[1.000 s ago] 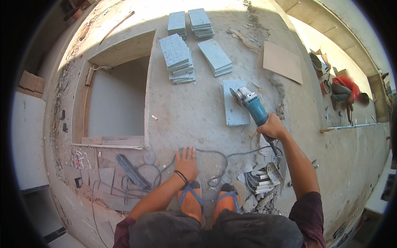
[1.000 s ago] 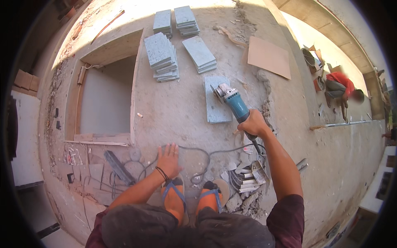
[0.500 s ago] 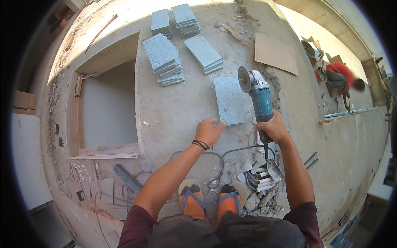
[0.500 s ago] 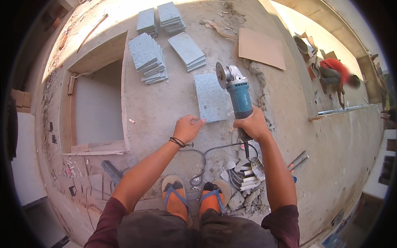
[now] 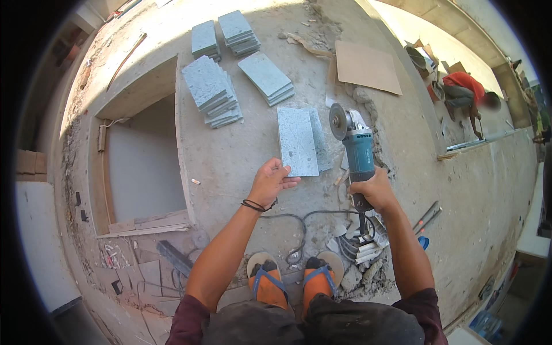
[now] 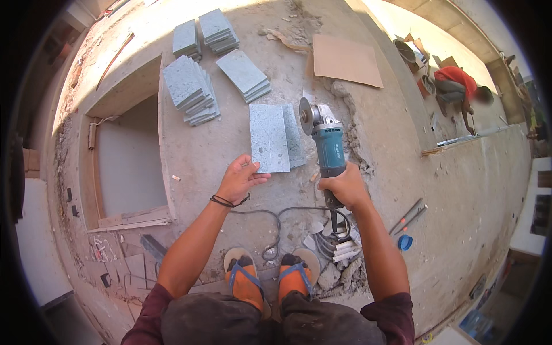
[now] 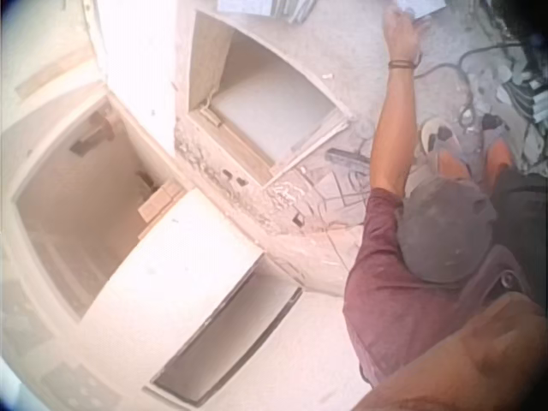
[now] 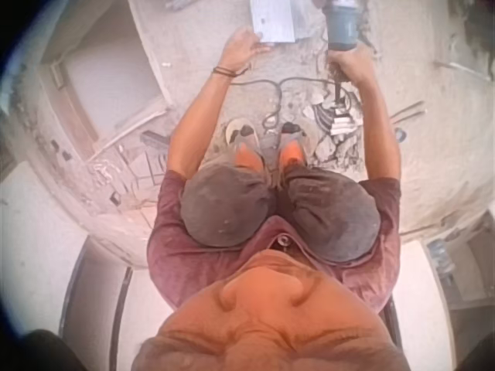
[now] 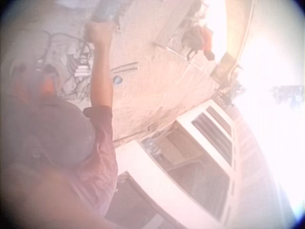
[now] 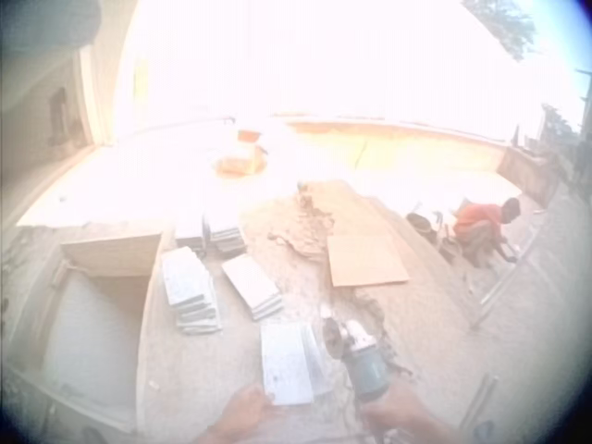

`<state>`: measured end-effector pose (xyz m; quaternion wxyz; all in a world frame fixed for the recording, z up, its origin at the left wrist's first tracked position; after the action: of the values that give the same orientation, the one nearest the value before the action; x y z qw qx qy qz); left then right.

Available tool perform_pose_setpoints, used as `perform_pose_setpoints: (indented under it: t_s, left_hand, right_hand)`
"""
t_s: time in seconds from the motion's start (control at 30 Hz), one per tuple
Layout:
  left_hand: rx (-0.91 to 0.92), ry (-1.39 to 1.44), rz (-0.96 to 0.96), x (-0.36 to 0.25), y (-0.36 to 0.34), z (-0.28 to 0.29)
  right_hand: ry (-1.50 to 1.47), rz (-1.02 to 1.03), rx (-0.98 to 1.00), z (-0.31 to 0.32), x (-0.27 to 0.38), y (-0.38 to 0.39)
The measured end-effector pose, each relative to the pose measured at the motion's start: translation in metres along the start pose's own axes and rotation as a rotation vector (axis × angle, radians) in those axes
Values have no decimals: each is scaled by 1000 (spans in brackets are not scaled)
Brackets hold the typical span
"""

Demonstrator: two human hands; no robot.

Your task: The person holds an angle grinder and cuts a piece of light blue tile on a concrete surface.

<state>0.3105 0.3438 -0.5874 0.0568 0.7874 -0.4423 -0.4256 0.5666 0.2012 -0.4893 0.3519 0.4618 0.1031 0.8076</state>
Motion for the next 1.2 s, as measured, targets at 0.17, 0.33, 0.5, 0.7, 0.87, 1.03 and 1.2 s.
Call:
perform_pose_setpoints:
  t_s: [0.17, 0.33, 0.5, 0.7, 0.87, 1.03, 1.2]
  left_hand:
    - [-84, 52, -85, 1, 67, 41]
    - [-243, 96, -120, 19, 127, 109]
    - [-303, 147, -131, 47, 149, 149]
    - [-295, 135, -104, 56, 151, 154]
    - [-364, 93, -67, 59, 143, 157]
    - [-415, 34, -46, 61, 142, 160]
    - [-449, -34, -26, 63, 139, 165]
  right_hand:
    - [67, 9, 3, -21, 6, -22]
    - [89, -47, 46, -47, 26, -38]
    - [239, -27, 16, -56, 18, -61]
    - [282, -18, 8, -53, 25, -64]
    - [298, -13, -27, -50, 18, -72]
    - [270, -37, 12, -53, 18, -75]
    - [257, -32, -8, -53, 19, -76]
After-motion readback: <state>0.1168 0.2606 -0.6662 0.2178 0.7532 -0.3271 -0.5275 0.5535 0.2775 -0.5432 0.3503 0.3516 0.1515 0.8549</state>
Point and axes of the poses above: each hand's wrist, its own y-axis away from the middle knuckle, its own z-axis out of the back of the hand, x = y × z, the point moved 4 cm from there along -y, towards the middle knuckle, and after that the axes turned 15 degrees about y, right-handed, at the moved point
